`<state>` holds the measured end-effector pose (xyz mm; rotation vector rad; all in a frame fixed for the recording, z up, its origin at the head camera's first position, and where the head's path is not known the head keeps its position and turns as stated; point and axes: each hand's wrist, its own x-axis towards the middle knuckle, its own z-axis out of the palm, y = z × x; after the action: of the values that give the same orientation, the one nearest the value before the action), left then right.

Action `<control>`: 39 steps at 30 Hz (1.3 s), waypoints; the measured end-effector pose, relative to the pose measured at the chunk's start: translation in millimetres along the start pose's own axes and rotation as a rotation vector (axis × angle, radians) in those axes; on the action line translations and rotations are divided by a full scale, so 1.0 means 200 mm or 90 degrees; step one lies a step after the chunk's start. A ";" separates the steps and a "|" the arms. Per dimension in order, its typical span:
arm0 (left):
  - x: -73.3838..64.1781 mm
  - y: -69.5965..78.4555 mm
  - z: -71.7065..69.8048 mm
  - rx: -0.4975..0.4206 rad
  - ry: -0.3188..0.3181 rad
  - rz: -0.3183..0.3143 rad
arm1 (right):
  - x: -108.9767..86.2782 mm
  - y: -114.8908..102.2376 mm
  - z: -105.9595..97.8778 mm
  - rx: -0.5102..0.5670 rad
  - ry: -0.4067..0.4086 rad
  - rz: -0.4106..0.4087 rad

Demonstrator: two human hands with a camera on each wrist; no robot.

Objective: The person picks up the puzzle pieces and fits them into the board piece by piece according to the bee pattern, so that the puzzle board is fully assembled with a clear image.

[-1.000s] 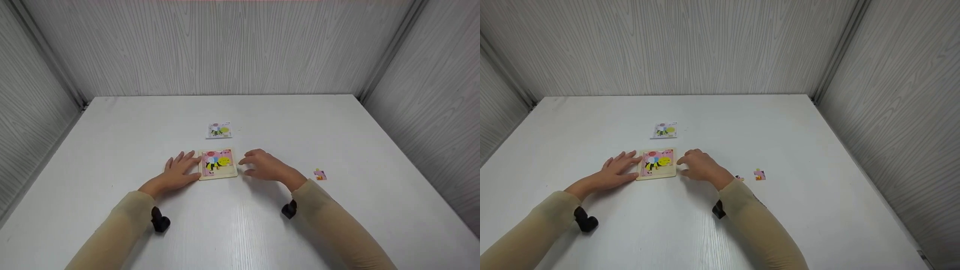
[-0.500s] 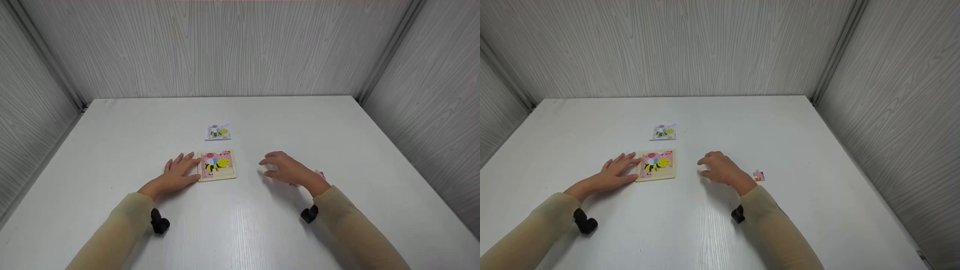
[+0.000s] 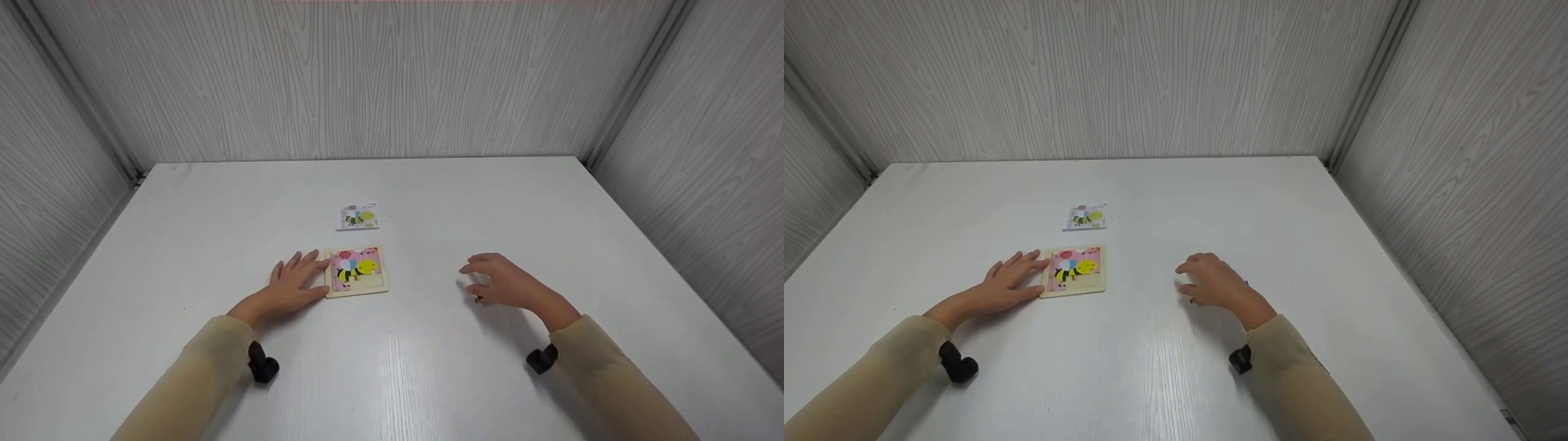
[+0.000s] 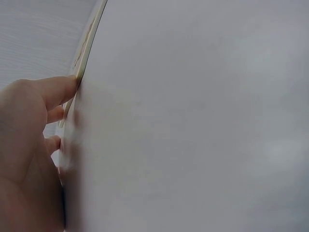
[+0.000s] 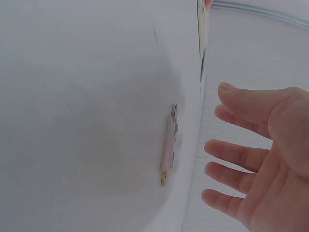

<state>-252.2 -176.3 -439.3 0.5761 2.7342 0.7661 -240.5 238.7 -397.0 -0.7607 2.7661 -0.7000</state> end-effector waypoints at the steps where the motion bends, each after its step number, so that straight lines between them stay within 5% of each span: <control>1: 0.00 0.00 0.00 -0.002 -0.002 0.001 | -0.01 0.01 0.00 0.000 0.002 0.007; 11: 0.01 -0.01 0.00 0.012 -0.004 0.001 | -0.10 0.10 -0.01 -0.010 0.021 0.017; 20: 0.01 -0.01 0.00 0.021 -0.004 0.004 | -0.11 0.16 0.00 -0.002 0.034 -0.074; 28: 0.00 -0.01 0.00 0.013 0.000 0.000 | -0.09 0.16 0.00 -0.019 0.029 -0.085; 39: 0.01 -0.01 0.00 0.015 -0.001 0.000 | -0.06 0.11 -0.01 -0.046 0.023 -0.018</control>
<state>-253.5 -176.5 -440.5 0.5823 2.7447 0.7348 -240.9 261.9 -406.2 -0.8116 2.8323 -0.6286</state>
